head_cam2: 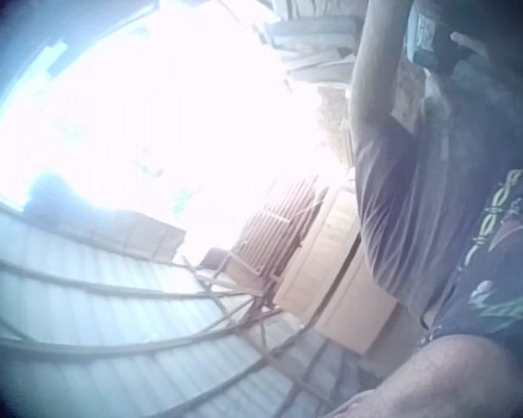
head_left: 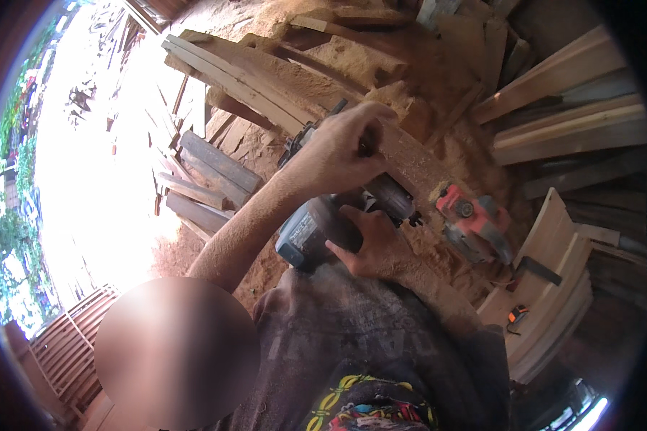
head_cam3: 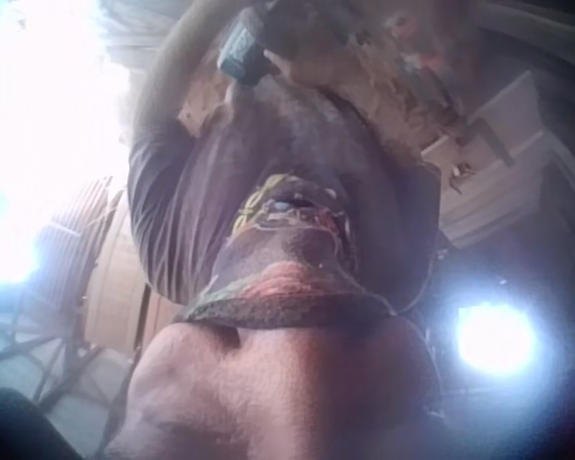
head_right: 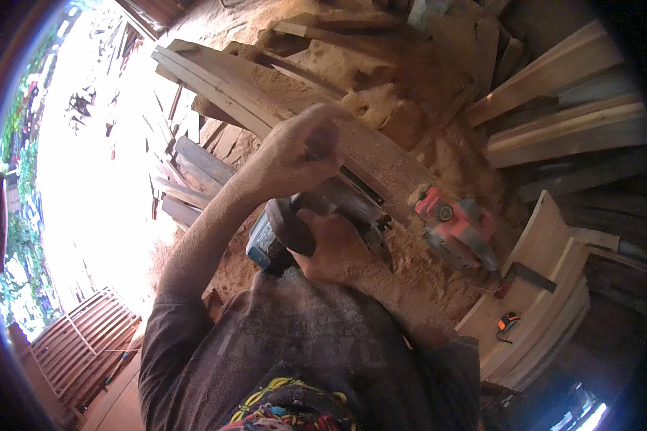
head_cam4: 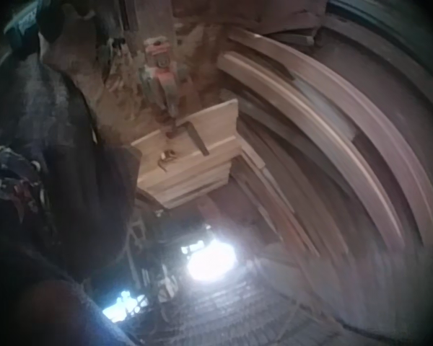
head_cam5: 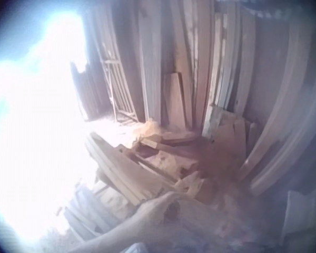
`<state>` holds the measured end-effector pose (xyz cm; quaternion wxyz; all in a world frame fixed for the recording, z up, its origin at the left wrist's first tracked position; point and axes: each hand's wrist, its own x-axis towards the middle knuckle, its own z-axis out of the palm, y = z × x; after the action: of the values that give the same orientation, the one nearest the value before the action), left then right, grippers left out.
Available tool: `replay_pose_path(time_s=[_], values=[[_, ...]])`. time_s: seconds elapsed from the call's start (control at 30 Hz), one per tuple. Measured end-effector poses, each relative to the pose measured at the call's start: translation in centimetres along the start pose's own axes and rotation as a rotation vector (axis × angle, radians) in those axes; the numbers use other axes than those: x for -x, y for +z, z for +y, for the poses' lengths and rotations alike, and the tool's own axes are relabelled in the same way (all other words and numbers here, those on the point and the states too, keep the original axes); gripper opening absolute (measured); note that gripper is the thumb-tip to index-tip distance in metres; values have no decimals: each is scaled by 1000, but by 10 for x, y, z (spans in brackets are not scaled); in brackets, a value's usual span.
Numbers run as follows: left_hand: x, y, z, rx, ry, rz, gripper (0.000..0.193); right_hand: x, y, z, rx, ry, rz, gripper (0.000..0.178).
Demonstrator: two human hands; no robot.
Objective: The person uses a circular saw to cut a long wooden plank into smaller pieces on a workbench. After cutting, the person uses a handheld sander to smooth the edges of the cut wood.
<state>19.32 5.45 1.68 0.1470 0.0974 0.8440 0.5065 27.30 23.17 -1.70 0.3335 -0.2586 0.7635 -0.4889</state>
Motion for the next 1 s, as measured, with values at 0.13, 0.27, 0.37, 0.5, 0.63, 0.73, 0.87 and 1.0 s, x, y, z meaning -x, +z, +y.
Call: replay_pose_path(time_s=[0.13,0.27,0.37,0.5,0.63,0.73,0.87,1.0], values=[[9,-1,-33,289,-72,158,69,-3,5,5,-65,-81,57,37],[11,-15,-48,205,-196,315,69,-6,8,6,-127,-72,64,36],[11,-20,-74,149,-356,469,73,-8,8,2,-125,-36,42,39],[11,-27,-88,158,-608,502,76,-11,11,0,-43,-27,71,36],[11,-31,-85,181,-653,489,62,-16,7,-4,-66,-4,14,40],[12,-33,-95,174,-680,504,58,-20,1,-11,-69,18,-23,42],[12,-38,-94,251,-663,461,75,-23,4,-9,-75,7,-28,43],[13,-43,-102,217,-675,464,73,-26,7,-10,-61,33,-44,50]])
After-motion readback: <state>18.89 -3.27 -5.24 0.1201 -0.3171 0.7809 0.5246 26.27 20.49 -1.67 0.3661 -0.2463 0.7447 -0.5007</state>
